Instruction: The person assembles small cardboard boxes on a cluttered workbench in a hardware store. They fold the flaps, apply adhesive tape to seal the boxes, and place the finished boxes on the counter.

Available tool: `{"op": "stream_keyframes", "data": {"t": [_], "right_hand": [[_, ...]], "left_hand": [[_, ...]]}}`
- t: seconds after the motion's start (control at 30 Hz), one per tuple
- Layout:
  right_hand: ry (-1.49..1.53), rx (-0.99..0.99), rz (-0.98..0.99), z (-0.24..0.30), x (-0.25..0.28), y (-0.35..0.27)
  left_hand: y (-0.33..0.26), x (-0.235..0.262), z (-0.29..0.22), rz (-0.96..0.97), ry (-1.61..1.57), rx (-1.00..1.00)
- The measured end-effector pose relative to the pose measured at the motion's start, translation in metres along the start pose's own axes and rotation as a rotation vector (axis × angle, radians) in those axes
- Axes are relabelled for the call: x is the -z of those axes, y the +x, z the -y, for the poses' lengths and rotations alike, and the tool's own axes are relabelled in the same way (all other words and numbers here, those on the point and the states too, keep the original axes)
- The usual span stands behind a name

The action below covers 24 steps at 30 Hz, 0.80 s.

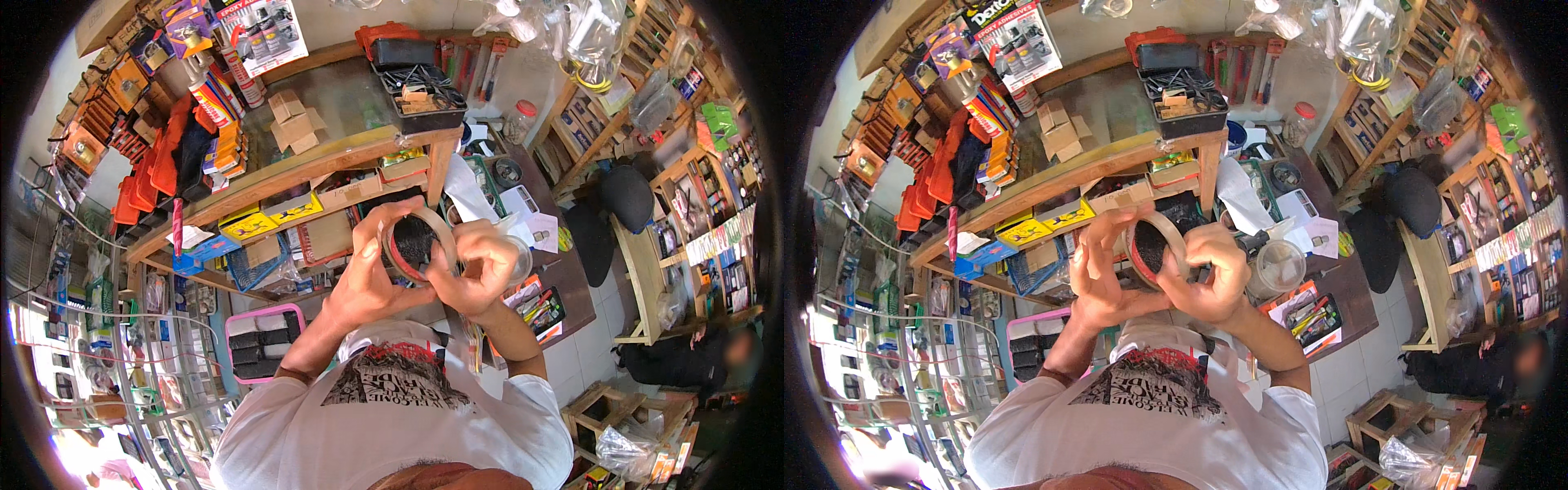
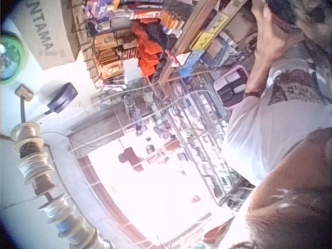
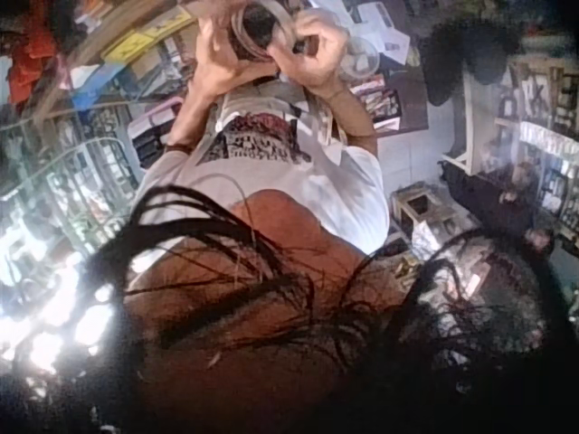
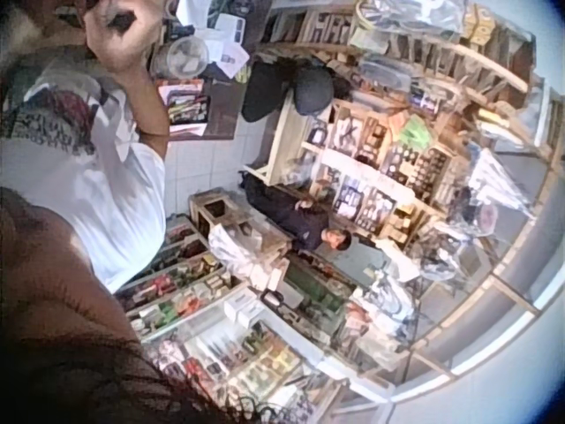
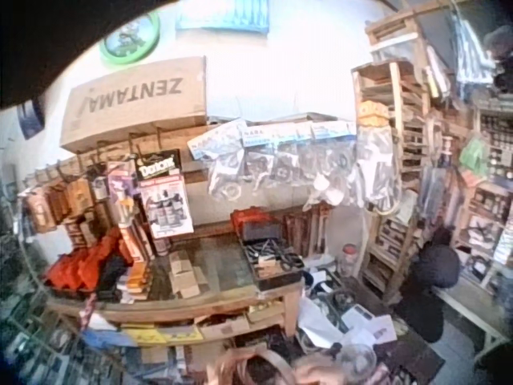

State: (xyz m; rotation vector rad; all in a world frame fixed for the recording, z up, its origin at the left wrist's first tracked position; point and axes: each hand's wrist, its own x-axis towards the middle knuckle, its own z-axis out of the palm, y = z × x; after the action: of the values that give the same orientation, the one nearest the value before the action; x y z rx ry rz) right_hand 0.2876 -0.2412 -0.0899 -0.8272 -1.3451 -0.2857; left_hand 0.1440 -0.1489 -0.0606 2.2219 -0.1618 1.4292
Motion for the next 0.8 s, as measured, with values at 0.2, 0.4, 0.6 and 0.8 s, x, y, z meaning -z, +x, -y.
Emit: {"op": "stream_keyframes", "data": {"t": [0.2,0.4,0.6,0.8], "right_hand": [[-0.128,0.096,-0.097,0.010,0.001,0.010],[-0.091,0.140,-0.118,0.005,0.001,0.000],[-0.037,0.133,-0.199,0.013,-0.002,0.000],[-0.037,0.195,-0.025,0.021,0.006,0.006]], "left_hand": [[0.005,-0.006,-0.004,-0.047,-0.030,-0.015],[0.005,-0.013,-0.007,-0.143,-0.076,-0.050],[0.005,-0.011,-0.004,-0.155,-0.167,-0.164],[-0.012,0.000,-0.005,-0.077,-0.331,0.043]]}}
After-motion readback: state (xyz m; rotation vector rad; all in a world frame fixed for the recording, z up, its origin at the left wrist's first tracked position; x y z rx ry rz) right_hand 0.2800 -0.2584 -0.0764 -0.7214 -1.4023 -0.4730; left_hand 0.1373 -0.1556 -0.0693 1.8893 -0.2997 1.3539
